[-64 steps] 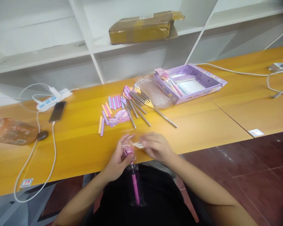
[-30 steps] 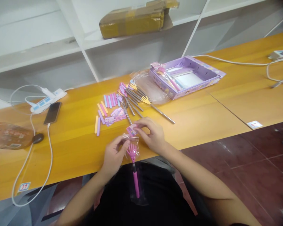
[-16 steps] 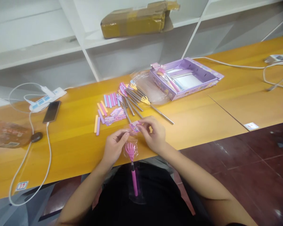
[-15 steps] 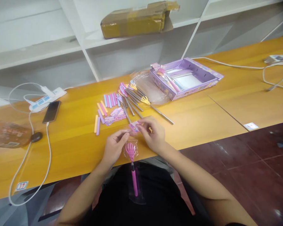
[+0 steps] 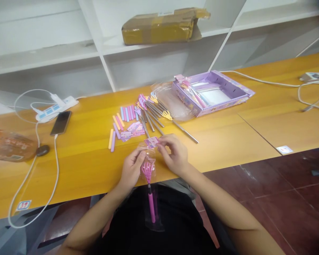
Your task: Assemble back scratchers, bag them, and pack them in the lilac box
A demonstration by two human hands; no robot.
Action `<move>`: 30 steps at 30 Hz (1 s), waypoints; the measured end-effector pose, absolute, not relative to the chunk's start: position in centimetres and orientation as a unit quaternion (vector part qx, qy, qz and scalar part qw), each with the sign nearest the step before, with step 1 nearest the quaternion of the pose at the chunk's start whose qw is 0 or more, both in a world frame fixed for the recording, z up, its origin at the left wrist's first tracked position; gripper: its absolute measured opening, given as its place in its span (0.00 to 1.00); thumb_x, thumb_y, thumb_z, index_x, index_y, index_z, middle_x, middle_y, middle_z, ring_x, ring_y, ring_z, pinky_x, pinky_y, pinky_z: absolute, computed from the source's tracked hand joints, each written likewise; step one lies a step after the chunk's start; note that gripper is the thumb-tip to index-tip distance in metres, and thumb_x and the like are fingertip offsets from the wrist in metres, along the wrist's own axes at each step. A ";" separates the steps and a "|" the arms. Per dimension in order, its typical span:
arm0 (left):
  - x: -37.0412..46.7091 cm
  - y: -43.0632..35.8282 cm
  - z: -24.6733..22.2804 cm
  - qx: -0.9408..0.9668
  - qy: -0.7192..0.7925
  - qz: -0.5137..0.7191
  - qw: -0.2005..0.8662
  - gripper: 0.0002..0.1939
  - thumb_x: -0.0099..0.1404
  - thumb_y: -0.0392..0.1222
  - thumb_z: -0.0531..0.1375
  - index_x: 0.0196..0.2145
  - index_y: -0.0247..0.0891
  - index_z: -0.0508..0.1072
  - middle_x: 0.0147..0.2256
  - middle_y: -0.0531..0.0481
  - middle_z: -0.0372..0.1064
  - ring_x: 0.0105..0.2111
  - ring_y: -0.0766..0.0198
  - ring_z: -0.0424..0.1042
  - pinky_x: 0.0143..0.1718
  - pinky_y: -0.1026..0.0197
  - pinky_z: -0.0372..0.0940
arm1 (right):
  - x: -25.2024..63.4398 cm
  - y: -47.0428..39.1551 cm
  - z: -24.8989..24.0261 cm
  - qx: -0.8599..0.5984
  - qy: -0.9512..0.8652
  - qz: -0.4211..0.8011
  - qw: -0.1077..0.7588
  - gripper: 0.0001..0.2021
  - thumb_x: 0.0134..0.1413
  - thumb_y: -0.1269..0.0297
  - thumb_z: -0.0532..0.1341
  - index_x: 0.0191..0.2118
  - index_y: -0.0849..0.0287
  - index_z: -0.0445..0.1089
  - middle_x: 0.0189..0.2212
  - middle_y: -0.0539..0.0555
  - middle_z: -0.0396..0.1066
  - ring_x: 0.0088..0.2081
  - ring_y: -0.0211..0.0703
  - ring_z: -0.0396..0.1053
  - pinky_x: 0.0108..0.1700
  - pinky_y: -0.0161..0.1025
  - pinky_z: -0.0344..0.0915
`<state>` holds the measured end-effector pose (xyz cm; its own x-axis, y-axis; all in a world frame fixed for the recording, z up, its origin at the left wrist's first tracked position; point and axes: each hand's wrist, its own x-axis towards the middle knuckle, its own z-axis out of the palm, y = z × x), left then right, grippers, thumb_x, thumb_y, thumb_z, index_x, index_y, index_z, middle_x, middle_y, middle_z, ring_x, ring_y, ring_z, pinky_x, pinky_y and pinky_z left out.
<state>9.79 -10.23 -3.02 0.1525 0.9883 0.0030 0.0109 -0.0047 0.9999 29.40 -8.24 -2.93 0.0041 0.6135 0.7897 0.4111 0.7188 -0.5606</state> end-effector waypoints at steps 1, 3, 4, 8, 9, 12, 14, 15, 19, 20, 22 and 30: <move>9.8 -10.2 -2.9 0.551 0.459 0.458 0.525 0.22 0.76 0.61 0.64 0.49 0.40 0.85 0.46 0.45 0.85 0.49 0.51 0.82 0.57 0.53 0.72 | 29.4 -8.2 -2.9 -0.364 -0.702 0.081 0.607 0.13 0.72 0.75 0.64 0.55 0.52 0.72 0.41 0.54 0.78 0.37 0.43 0.77 0.40 0.42 0.79; 9.9 -10.2 -2.6 0.566 0.453 0.457 0.515 0.20 0.77 0.59 0.63 0.47 0.40 0.86 0.50 0.44 0.85 0.54 0.49 0.81 0.62 0.52 0.70 | 29.3 -8.3 -2.9 -0.362 -0.704 0.078 0.606 0.13 0.71 0.75 0.65 0.55 0.52 0.72 0.41 0.53 0.78 0.37 0.43 0.77 0.40 0.42 0.78; 10.0 -10.1 -2.5 0.569 0.451 0.458 0.514 0.19 0.78 0.58 0.63 0.48 0.40 0.86 0.51 0.43 0.85 0.56 0.49 0.80 0.64 0.51 0.69 | 29.3 -8.3 -2.8 -0.363 -0.704 0.077 0.605 0.13 0.71 0.76 0.65 0.55 0.52 0.72 0.40 0.53 0.77 0.37 0.43 0.77 0.40 0.42 0.78; 10.0 -10.0 -2.9 0.574 0.440 0.467 0.508 0.17 0.77 0.54 0.65 0.51 0.42 0.87 0.56 0.44 0.83 0.60 0.48 0.78 0.68 0.48 0.66 | 29.3 -8.2 -2.8 -0.367 -0.705 0.067 0.603 0.13 0.71 0.76 0.65 0.55 0.52 0.72 0.41 0.54 0.77 0.38 0.43 0.77 0.42 0.42 0.79; 9.9 -10.0 -3.1 0.574 0.438 0.471 0.507 0.17 0.77 0.54 0.65 0.52 0.43 0.86 0.57 0.44 0.83 0.61 0.48 0.78 0.69 0.48 0.65 | 29.4 -8.2 -2.8 -0.367 -0.703 0.064 0.606 0.14 0.71 0.76 0.65 0.55 0.52 0.72 0.41 0.54 0.77 0.38 0.43 0.77 0.42 0.42 0.79; 9.9 -9.9 -3.7 0.556 0.434 0.483 0.518 0.17 0.75 0.54 0.67 0.54 0.42 0.86 0.58 0.44 0.83 0.61 0.49 0.78 0.69 0.49 0.66 | 29.4 -8.2 -2.8 -0.364 -0.702 0.053 0.610 0.13 0.71 0.76 0.65 0.55 0.53 0.73 0.41 0.54 0.77 0.38 0.43 0.78 0.41 0.42 0.79; 9.9 -9.9 -3.7 0.543 0.429 0.487 0.533 0.18 0.74 0.55 0.68 0.54 0.42 0.86 0.57 0.44 0.83 0.61 0.49 0.78 0.68 0.49 0.67 | 29.4 -8.2 -2.7 -0.359 -0.706 0.042 0.609 0.13 0.70 0.76 0.66 0.55 0.53 0.73 0.41 0.54 0.78 0.39 0.44 0.78 0.41 0.43 0.79; 9.9 -9.9 -3.7 0.543 0.425 0.488 0.536 0.19 0.74 0.55 0.68 0.54 0.43 0.86 0.57 0.44 0.83 0.61 0.49 0.79 0.68 0.50 0.67 | 29.4 -8.2 -2.7 -0.357 -0.707 0.036 0.610 0.13 0.70 0.76 0.66 0.55 0.53 0.73 0.41 0.54 0.78 0.39 0.45 0.79 0.41 0.43 0.79; 9.9 -9.8 -3.2 0.567 0.415 0.480 0.526 0.18 0.78 0.56 0.64 0.53 0.44 0.87 0.56 0.44 0.84 0.60 0.50 0.79 0.69 0.50 0.67 | 29.4 -8.1 -2.6 -0.352 -0.699 0.021 0.623 0.14 0.70 0.75 0.66 0.55 0.52 0.74 0.41 0.55 0.79 0.42 0.48 0.80 0.42 0.45 0.80; 9.9 -9.8 -3.2 0.572 0.416 0.477 0.522 0.18 0.78 0.55 0.64 0.53 0.44 0.87 0.56 0.44 0.84 0.60 0.51 0.79 0.68 0.50 0.67 | 29.4 -8.0 -2.6 -0.352 -0.697 0.019 0.624 0.14 0.70 0.76 0.66 0.55 0.52 0.74 0.41 0.55 0.79 0.42 0.48 0.80 0.42 0.46 0.80; 9.9 -9.8 -3.2 0.576 0.418 0.474 0.518 0.17 0.78 0.55 0.64 0.52 0.44 0.87 0.55 0.45 0.84 0.59 0.51 0.80 0.67 0.51 0.68 | 29.4 -8.0 -2.6 -0.351 -0.699 0.018 0.623 0.14 0.70 0.76 0.66 0.54 0.52 0.74 0.40 0.55 0.79 0.42 0.48 0.80 0.42 0.46 0.80; 10.0 -9.9 -3.6 0.561 0.431 0.461 0.536 0.17 0.75 0.54 0.68 0.51 0.40 0.87 0.52 0.44 0.85 0.54 0.51 0.81 0.61 0.52 0.71 | 29.4 -8.0 -2.7 -0.332 -0.737 0.015 0.588 0.16 0.70 0.79 0.64 0.56 0.54 0.76 0.43 0.57 0.80 0.44 0.48 0.80 0.46 0.46 0.80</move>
<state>9.96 -9.90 -3.58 0.2033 0.9775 0.0555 -0.0120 -0.0542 0.9985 29.35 -8.04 -2.72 -0.0870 0.5074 0.8573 0.4728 0.7785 -0.4128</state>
